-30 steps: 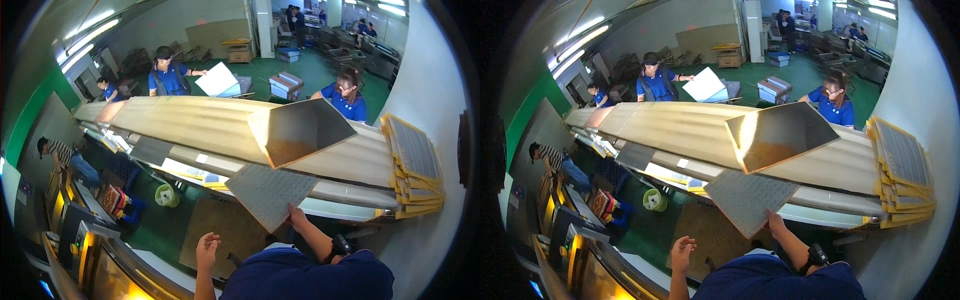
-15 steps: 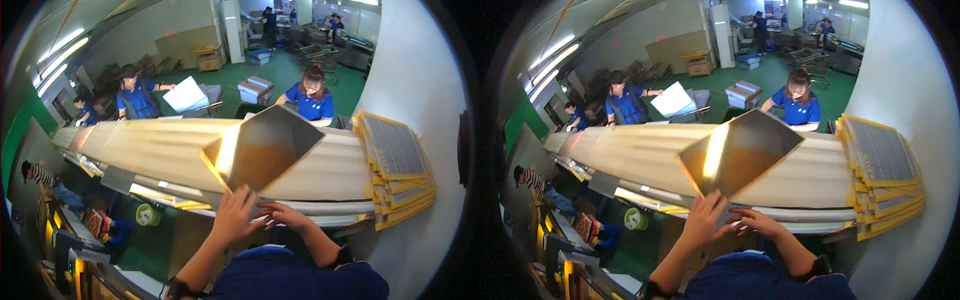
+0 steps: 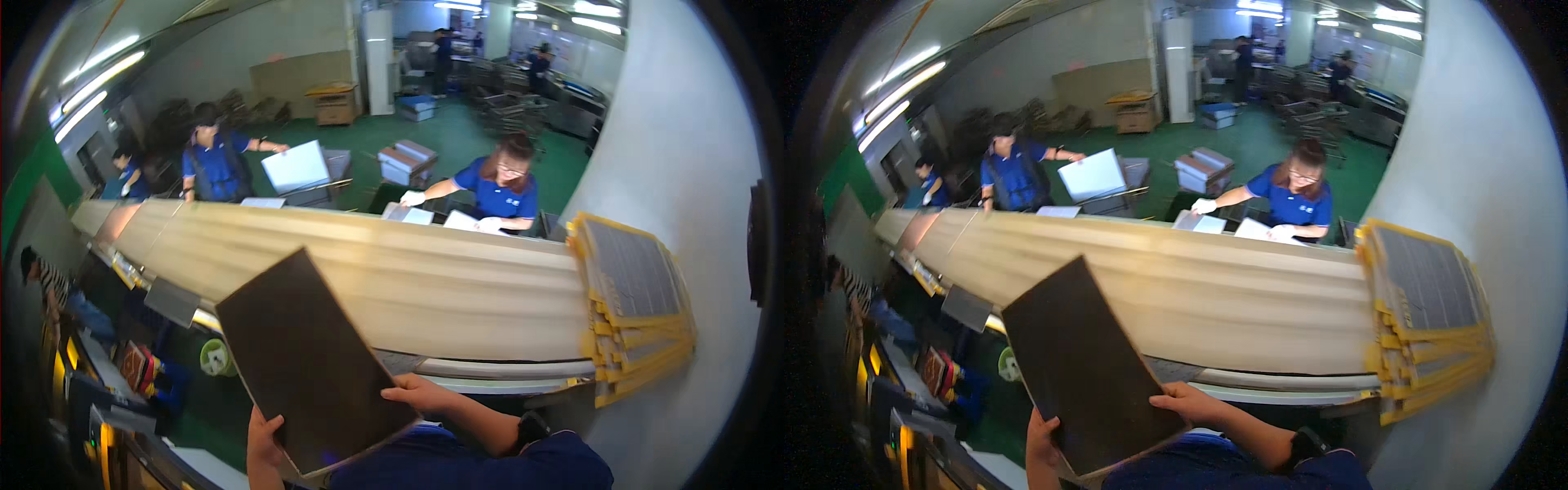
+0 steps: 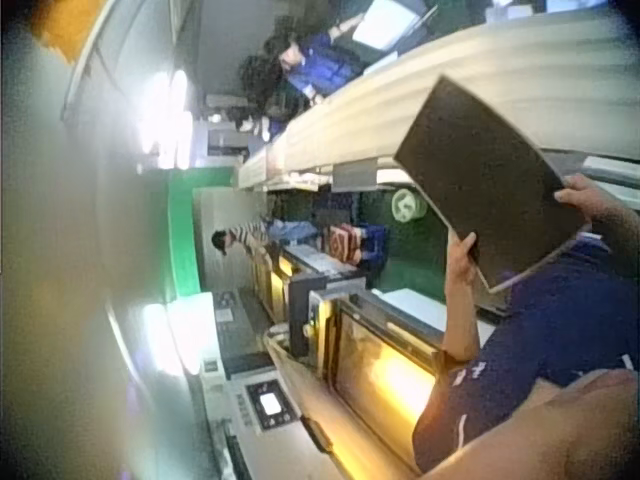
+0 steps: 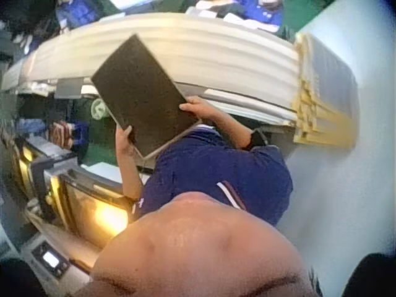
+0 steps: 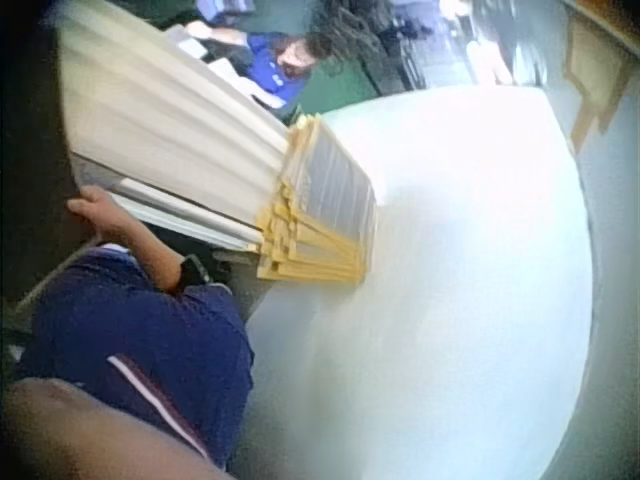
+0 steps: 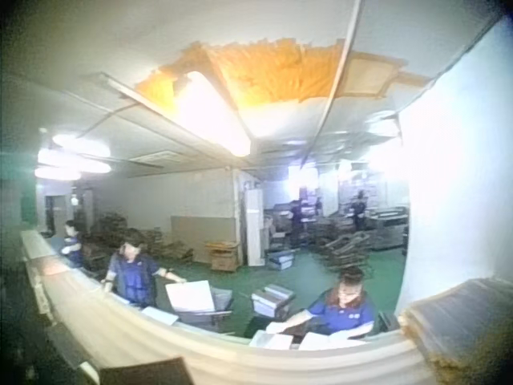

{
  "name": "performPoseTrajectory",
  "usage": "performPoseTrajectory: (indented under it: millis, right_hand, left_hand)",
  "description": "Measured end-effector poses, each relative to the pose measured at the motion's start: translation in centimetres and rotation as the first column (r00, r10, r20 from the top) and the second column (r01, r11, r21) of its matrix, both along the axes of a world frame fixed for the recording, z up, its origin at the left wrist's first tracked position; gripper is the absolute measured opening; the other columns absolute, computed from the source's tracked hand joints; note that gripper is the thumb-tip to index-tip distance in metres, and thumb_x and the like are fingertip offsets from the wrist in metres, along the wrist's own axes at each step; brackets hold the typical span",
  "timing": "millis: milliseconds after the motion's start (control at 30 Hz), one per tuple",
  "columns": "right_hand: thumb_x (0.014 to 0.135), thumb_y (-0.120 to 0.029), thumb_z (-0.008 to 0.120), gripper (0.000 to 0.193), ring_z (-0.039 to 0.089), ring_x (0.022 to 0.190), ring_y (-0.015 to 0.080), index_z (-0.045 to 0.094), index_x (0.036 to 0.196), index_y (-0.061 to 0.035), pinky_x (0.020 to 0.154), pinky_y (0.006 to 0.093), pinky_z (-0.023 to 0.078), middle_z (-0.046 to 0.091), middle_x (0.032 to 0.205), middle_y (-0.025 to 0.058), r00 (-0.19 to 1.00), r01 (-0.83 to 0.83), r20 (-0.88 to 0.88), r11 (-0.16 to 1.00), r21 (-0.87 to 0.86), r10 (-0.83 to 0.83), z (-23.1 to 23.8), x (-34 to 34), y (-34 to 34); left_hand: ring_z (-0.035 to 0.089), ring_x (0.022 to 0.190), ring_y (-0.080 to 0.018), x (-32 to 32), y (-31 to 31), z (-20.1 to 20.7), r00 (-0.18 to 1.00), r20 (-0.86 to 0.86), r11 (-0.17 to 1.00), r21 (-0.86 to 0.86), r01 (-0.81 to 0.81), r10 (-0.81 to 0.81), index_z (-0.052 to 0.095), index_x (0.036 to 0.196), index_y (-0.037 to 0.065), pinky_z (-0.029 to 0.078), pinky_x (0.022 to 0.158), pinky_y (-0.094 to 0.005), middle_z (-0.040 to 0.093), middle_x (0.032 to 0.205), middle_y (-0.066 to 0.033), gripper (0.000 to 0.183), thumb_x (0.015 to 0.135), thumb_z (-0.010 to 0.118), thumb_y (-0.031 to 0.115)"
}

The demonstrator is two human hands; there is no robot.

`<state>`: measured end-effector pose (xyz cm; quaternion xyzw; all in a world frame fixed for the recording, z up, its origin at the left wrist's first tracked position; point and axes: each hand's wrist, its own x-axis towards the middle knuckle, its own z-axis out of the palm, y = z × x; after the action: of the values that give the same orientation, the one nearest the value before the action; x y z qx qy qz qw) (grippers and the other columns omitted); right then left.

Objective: Processing printed circuit boards using an LED exposure machine and a conveyor system in a factory setting.

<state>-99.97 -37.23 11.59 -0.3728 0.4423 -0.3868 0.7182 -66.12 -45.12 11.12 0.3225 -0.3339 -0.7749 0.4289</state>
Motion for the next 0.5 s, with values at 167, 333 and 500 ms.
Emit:
performPoseTrajectory:
  millis: [167, 333, 500]
  right_hand:
    - [0.099, -0.035, 0.055, 0.041, 0.065, 0.093, 0.0161, 0.06, 0.126, -0.0044, 0.086, 0.0325, 0.051, 0.069, 0.096, 0.0085, 0.904, -0.204, -0.42, 0.947, -0.249, 0.085, -5.6, 8.7, -5.6]
    - [0.098, -0.036, 0.056, 0.053, 0.063, 0.107, 0.028, 0.047, 0.141, -0.0055, 0.095, 0.0381, 0.049, 0.063, 0.121, 0.0172, 0.571, -0.776, -0.638, 0.594, -0.213, 0.517, -7.2, 15.4, -5.2]
    - [0.097, -0.039, 0.056, 0.056, 0.057, 0.121, 0.0368, 0.048, 0.141, -0.0056, 0.102, 0.0439, 0.045, 0.06, 0.131, 0.0192, 0.123, -0.992, -0.69, 0.108, -0.065, 0.713, -9.9, 21.1, -5.5]
  left_hand:
    - [0.052, 0.125, -0.0303, 6.2, 8.4, -2.9, 0.715, 0.206, 0.743, -0.14, -0.655, 0.668, 0.04, 0.144, 0.007, 0.043, 0.104, -0.0483, 0.053, 0.135, -0.0175, 0.07, 0.081, 0.069, 0.016]
    - [0.06, 0.091, -0.0309, 18.1, 20.8, -9.2, -0.067, 0.63, 0.1, -0.226, -0.969, 0.773, 0.063, 0.116, 0.0, 0.051, 0.078, -0.0466, 0.065, 0.106, -0.0152, 0.031, 0.09, 0.062, 0.016]
    - [0.056, 0.106, -0.0303, 24.1, 38.1, -11.4, -0.231, 0.657, -0.22, -0.1, -0.97, 0.718, 0.054, 0.127, 0.004, 0.048, 0.089, -0.0483, 0.06, 0.121, -0.0146, 0.044, 0.088, 0.064, 0.022]
